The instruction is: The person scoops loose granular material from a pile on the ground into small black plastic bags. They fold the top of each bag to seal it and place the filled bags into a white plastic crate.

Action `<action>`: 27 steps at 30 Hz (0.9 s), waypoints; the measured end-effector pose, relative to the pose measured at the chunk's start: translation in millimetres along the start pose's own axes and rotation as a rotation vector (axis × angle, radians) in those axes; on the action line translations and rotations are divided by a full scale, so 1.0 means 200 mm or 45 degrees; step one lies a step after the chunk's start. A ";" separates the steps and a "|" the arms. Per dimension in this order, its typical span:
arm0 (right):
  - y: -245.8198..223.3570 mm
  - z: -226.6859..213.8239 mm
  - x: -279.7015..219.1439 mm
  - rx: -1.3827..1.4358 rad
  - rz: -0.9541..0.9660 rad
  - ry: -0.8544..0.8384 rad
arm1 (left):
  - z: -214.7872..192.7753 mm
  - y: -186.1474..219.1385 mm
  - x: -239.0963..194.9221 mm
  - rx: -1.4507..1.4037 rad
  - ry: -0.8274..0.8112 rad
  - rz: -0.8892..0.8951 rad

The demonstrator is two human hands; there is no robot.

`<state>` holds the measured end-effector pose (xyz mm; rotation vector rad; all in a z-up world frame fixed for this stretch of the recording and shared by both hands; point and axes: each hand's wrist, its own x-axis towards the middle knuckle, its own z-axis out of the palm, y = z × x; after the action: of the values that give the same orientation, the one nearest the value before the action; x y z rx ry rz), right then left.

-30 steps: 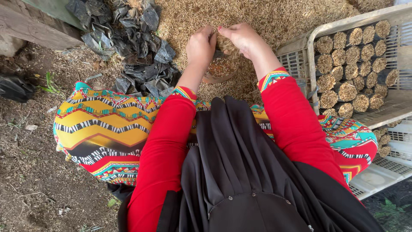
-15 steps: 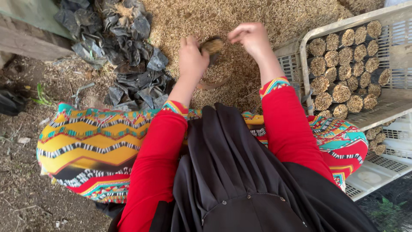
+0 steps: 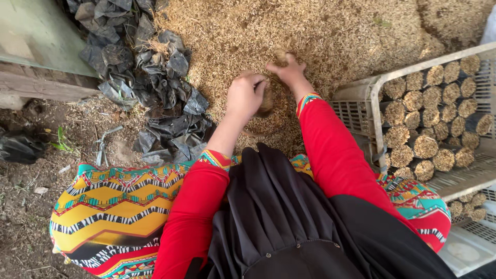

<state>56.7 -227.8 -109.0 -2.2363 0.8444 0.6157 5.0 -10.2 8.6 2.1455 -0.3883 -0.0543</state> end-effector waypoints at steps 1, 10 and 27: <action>-0.01 -0.01 0.01 -0.239 -0.102 -0.071 | 0.00 0.01 0.00 -0.032 0.037 0.017; -0.08 -0.43 -0.46 0.274 -0.005 -0.197 | -0.01 0.01 -0.06 -0.069 -0.020 -0.095; -0.32 -0.37 -0.97 -0.408 -0.824 0.023 | 0.18 -0.07 -0.07 -0.091 0.451 -0.007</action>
<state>-16.1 -167.6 85.6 -2.6075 -0.0074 0.4334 -12.0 -27.3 -25.3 2.0342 -0.1700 0.3007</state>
